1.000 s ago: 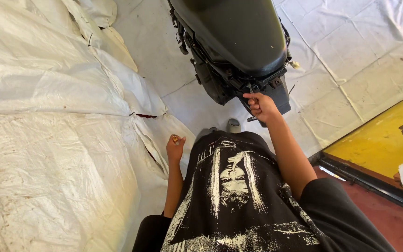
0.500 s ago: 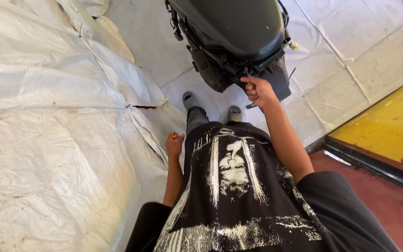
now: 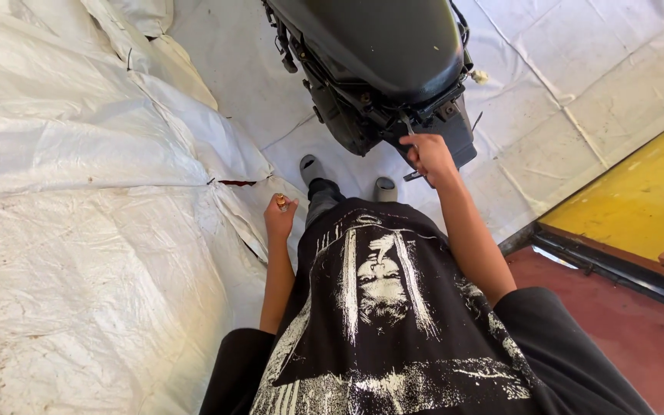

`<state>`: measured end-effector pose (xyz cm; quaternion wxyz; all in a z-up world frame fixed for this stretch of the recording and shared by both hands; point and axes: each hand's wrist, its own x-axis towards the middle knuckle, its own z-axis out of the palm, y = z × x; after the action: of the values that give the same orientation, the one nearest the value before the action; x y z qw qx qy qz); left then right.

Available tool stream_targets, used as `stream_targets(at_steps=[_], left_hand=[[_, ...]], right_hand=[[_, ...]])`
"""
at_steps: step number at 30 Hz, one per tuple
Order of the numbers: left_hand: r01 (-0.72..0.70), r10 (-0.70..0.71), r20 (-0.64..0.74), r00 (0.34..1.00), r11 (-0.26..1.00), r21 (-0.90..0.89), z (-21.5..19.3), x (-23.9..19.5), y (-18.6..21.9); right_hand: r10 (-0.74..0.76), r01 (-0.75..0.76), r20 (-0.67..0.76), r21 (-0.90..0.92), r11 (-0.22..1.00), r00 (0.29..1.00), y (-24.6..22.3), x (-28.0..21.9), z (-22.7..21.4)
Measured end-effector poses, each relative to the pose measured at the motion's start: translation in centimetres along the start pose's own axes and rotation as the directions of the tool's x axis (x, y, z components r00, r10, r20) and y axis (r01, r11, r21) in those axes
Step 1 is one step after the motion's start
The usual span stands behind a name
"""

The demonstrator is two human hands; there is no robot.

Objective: The person uses a wrench to tighten bolts on the underside of a motorcycle seat. They also hold a small spray bottle in their left hand while working on the seat's mounting hardware.

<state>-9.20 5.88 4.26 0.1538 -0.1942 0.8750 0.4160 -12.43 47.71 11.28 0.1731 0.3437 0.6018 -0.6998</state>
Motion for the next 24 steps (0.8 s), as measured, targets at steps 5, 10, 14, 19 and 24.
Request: stream_targets(at_steps=[5,10,14,19,24], left_hand=[[0.014,-0.014,0.026,1.000,0.999,-0.032,0.9,-2.3,-0.7],[0.061,-0.060,0.033,0.998,0.998,-0.030,0.2,-3.8,-2.9],[0.133,-0.134,0.029,0.991,0.991,0.027,-0.5,-4.8,-5.2],[0.180,-0.180,0.017,0.984,0.984,0.001,-0.2,-5.1,-6.2],[0.199,-0.199,0.012,0.980,0.980,-0.011,0.4,-5.8,-6.6]], right_hand=[[0.006,-0.019,-0.091,-0.137,0.990,0.996,1.2,2.9,1.0],[0.075,-0.075,-0.048,0.013,0.997,0.996,-1.5,1.7,1.6],[0.105,-0.103,-0.023,0.078,0.992,0.994,-2.7,0.4,1.9],[0.144,-0.138,-0.018,0.186,0.973,0.989,-2.7,1.5,3.0],[0.139,-0.135,0.001,0.248,0.959,0.990,-1.8,0.2,3.7]])
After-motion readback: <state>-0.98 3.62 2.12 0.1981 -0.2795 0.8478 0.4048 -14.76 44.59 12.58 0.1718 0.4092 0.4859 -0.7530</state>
